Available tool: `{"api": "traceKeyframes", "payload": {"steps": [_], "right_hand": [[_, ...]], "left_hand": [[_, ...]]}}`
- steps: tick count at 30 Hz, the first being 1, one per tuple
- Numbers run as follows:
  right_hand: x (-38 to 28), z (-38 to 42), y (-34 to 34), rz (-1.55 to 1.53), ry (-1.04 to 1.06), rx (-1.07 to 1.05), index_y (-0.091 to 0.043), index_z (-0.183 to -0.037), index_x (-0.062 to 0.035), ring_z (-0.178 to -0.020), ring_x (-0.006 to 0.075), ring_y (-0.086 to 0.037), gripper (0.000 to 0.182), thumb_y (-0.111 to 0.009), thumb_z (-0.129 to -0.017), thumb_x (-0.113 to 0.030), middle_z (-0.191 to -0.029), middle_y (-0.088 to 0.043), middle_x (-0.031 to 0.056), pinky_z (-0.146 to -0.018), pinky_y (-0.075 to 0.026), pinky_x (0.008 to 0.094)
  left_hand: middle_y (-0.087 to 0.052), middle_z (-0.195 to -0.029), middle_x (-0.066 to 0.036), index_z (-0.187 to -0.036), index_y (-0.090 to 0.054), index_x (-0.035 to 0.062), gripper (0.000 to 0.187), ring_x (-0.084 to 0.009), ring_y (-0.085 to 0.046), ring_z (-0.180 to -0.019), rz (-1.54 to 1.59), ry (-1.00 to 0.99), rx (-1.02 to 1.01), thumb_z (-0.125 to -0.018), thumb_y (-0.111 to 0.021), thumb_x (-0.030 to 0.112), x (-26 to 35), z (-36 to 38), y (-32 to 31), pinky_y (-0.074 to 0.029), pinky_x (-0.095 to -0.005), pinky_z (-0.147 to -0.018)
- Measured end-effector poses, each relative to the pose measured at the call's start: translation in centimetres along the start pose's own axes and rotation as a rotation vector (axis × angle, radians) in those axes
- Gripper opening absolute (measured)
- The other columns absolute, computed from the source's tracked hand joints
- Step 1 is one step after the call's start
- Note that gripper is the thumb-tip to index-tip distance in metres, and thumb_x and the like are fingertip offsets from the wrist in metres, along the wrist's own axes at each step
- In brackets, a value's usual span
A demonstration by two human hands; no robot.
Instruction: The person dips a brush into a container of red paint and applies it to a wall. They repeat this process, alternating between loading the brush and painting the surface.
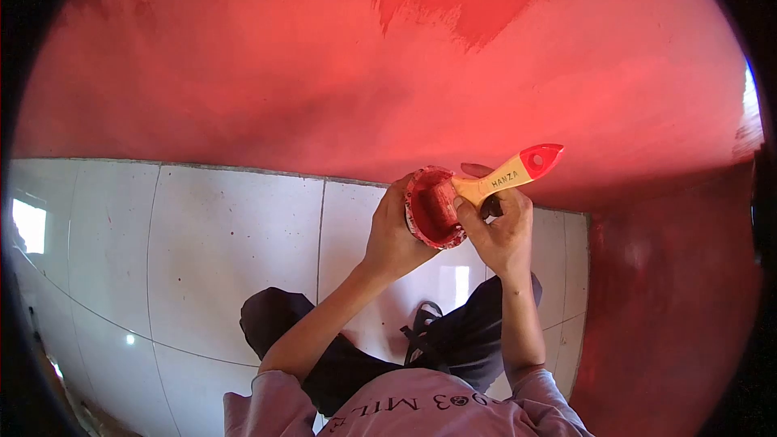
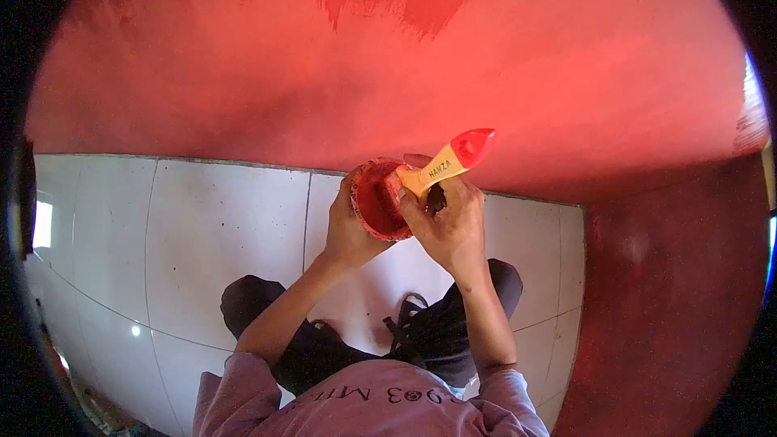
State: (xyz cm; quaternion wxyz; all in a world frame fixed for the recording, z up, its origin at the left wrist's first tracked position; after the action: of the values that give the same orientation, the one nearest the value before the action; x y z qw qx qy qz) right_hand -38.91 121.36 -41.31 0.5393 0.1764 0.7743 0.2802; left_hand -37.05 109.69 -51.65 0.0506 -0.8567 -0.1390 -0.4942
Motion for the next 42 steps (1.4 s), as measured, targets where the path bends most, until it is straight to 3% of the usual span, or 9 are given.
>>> {"api": "traceKeyframes", "payload": {"steps": [14,20,22,29,35,39,42], "right_hand": [[0.2,0.3,-0.3,-0.070,-0.025,0.086,-0.064,-0.103,0.0061,-0.054,0.0013,-0.044,0.026,-0.063,-0.078,-0.001,-0.070,-0.059,0.0003,-0.048,-0.037,0.0197],[3.1,-0.1,0.1,-0.449,-0.209,0.250,-0.059,-0.104,0.0038,-0.058,0.0047,-0.053,0.022,-0.063,-0.084,-0.003,-0.076,-0.061,0.0028,-0.046,-0.039,0.0192],[3.5,0.0,0.0,-0.572,-0.248,0.286,-0.057,-0.107,0.0033,-0.060,0.0051,-0.053,0.024,-0.061,-0.084,-0.002,-0.080,-0.061,0.0037,-0.045,-0.039,0.0196],[3.8,0.4,0.1,-0.637,-0.256,0.284,-0.055,-0.112,0.0018,-0.062,0.0051,-0.053,0.028,-0.060,-0.085,0.000,-0.083,-0.061,0.0032,-0.046,-0.040,0.0204],[1.3,0.9,0.7,-0.557,-0.118,0.347,-0.054,-0.111,0.0040,-0.064,0.0056,-0.054,0.029,-0.062,-0.083,0.001,-0.085,-0.061,0.0050,-0.047,-0.042,0.0201],[-1.0,1.7,1.7,-0.420,0.091,0.393,-0.054,-0.110,0.0049,-0.065,0.0081,-0.058,0.032,-0.068,-0.082,-0.001,-0.083,-0.062,0.0079,-0.051,-0.047,0.0203],[-1.7,2.5,3.1,-0.350,0.260,0.497,-0.053,-0.110,0.0043,-0.064,0.0100,-0.059,0.035,-0.070,-0.081,-0.003,-0.092,-0.061,0.0114,-0.052,-0.050,0.0217]], "left_hand": [[-0.056,-0.112,-0.016,-0.121,-0.045,0.0014,0.079,-0.0304,-0.060,-0.100,0.028,-0.010,0.022,-0.058,-0.088,0.022,0.2,0.2,1.0,-0.052,-0.0384,-0.082],[-0.056,-0.112,-0.015,-0.121,-0.043,0.0007,0.081,-0.0298,-0.061,-0.099,0.044,-0.003,0.022,-0.058,-0.089,0.022,-0.4,-0.6,1.2,-0.052,-0.0380,-0.082],[-0.057,-0.116,-0.014,-0.124,-0.041,0.0008,0.086,-0.0249,-0.059,-0.104,0.059,0.031,-0.003,-0.057,-0.090,0.023,-0.9,-0.4,1.0,-0.050,-0.0356,-0.087],[-0.057,-0.118,-0.014,-0.126,-0.040,0.0010,0.089,-0.0245,-0.059,-0.106,0.026,0.016,-0.021,-0.057,-0.090,0.026,-0.7,-0.5,1.2,-0.049,-0.0351,-0.090],[-0.055,-0.114,-0.016,-0.123,-0.044,0.0034,0.081,-0.0315,-0.058,-0.104,0.078,0.074,-0.014,-0.059,-0.088,0.025,-0.9,-0.5,1.5,-0.050,-0.0401,-0.086],[-0.055,-0.116,-0.017,-0.124,-0.044,0.0032,0.082,-0.0330,-0.058,-0.104,0.126,0.107,0.001,-0.059,-0.088,0.027,-1.1,-0.4,1.7,-0.050,-0.0406,-0.086],[-0.055,-0.116,-0.017,-0.123,-0.045,0.0036,0.081,-0.0328,-0.058,-0.105,0.120,0.106,0.019,-0.058,-0.088,0.028,-1.2,-0.3,1.6,-0.050,-0.0407,-0.085]]}}
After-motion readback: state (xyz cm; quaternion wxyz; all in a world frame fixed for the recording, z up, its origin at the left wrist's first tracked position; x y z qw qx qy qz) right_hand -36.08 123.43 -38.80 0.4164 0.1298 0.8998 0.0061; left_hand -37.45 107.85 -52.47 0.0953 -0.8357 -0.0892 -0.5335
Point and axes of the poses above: each hand's wrist, its own z-axis away from the middle knuckle, its own y-axis out of the back of the hand, x = y × z, the point moved 4 cm from there along -z, towards the middle knuckle
